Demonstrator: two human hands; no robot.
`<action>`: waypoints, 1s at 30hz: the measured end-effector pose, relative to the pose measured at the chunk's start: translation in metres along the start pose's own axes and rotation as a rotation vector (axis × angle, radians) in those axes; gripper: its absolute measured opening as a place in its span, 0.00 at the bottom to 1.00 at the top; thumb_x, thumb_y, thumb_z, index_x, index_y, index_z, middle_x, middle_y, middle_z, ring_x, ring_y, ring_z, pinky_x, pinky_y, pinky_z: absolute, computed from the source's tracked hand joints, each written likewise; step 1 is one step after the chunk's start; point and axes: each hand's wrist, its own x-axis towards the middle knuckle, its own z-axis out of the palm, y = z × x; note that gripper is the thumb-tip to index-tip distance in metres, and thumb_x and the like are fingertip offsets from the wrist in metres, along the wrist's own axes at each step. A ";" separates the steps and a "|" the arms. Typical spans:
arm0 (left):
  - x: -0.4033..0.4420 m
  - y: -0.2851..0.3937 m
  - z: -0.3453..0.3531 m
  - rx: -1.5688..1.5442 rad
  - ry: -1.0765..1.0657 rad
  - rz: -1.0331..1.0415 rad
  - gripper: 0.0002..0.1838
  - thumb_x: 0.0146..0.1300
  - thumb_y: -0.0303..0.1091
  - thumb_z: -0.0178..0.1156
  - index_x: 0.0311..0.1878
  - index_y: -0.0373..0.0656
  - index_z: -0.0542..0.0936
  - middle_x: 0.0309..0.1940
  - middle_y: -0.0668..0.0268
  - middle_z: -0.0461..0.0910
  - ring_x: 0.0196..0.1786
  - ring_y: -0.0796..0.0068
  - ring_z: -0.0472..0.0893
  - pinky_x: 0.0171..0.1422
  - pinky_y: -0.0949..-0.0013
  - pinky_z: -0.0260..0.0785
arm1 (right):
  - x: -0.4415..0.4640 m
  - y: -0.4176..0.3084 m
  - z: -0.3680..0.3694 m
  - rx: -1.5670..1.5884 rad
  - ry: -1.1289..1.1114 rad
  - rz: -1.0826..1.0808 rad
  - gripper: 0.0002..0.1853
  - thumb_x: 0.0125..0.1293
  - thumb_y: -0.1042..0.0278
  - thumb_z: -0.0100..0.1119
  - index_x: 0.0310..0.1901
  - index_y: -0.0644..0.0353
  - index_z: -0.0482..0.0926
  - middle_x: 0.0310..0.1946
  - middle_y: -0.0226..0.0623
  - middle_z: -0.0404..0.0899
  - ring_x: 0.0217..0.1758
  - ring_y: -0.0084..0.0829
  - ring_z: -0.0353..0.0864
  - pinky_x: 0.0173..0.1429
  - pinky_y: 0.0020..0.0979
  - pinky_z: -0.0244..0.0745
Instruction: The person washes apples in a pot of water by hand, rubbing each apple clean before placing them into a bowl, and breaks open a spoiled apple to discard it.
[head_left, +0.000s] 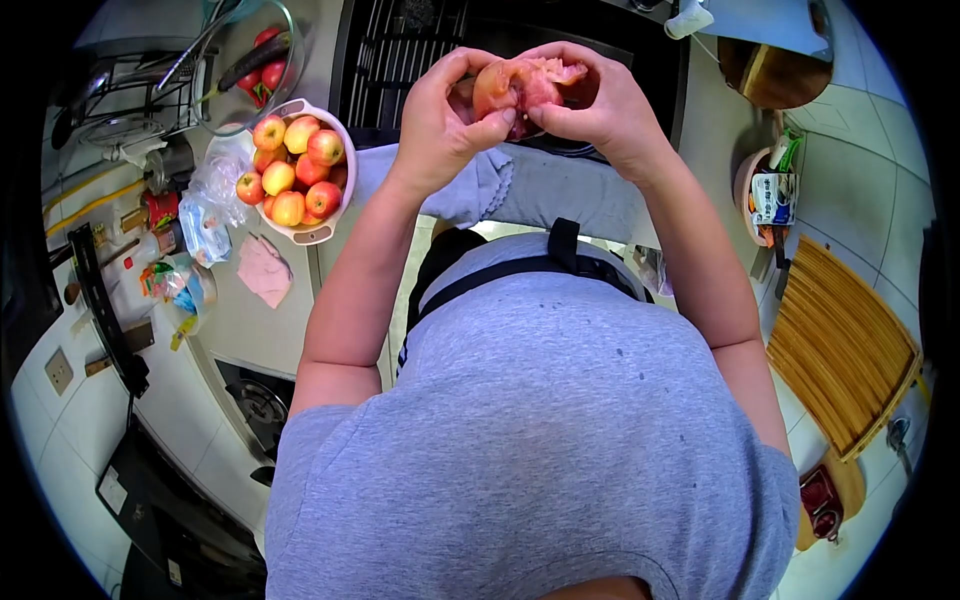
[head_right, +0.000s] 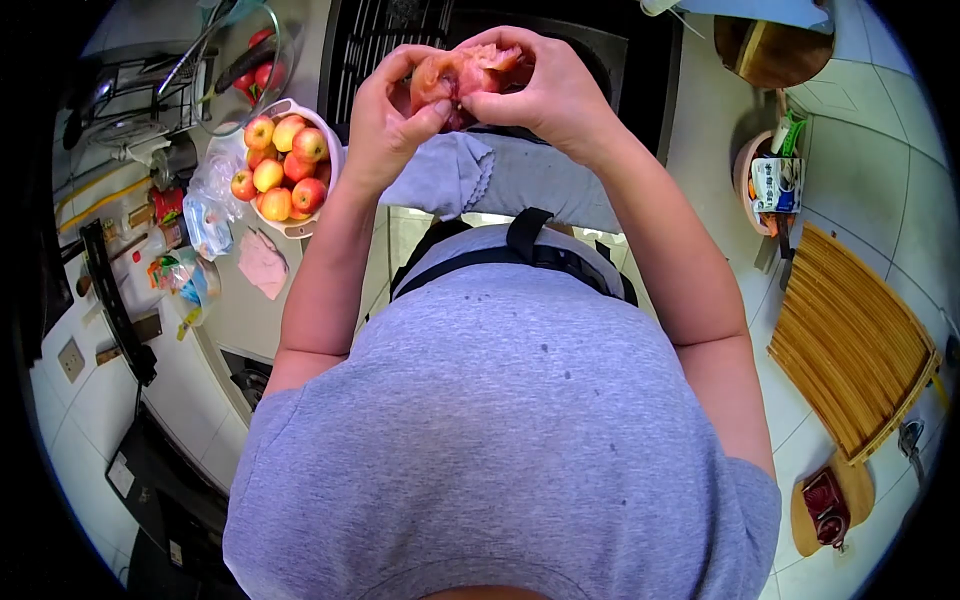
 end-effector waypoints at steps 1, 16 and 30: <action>0.000 0.001 0.000 0.005 -0.006 0.012 0.24 0.52 0.25 0.70 0.54 0.38 0.76 0.46 0.68 0.78 0.47 0.82 0.79 0.54 0.77 0.74 | -0.001 -0.001 0.000 0.029 -0.006 -0.020 0.24 0.49 0.67 0.71 0.51 0.61 0.83 0.41 0.30 0.83 0.43 0.20 0.81 0.54 0.23 0.78; 0.006 0.003 0.020 0.165 0.037 0.224 0.34 0.46 0.12 0.65 0.61 0.40 0.75 0.59 0.64 0.71 0.63 0.71 0.75 0.68 0.69 0.68 | -0.010 0.018 -0.017 0.323 -0.110 -0.195 0.40 0.54 0.76 0.71 0.70 0.56 0.68 0.64 0.35 0.75 0.65 0.29 0.76 0.70 0.32 0.72; 0.045 -0.028 0.073 0.726 -0.142 0.374 0.46 0.45 0.20 0.71 0.71 0.46 0.65 0.56 0.60 0.80 0.52 0.66 0.82 0.57 0.67 0.76 | -0.040 0.079 -0.043 0.825 0.160 0.110 0.33 0.74 0.42 0.54 0.72 0.54 0.65 0.59 0.42 0.75 0.64 0.34 0.77 0.67 0.38 0.75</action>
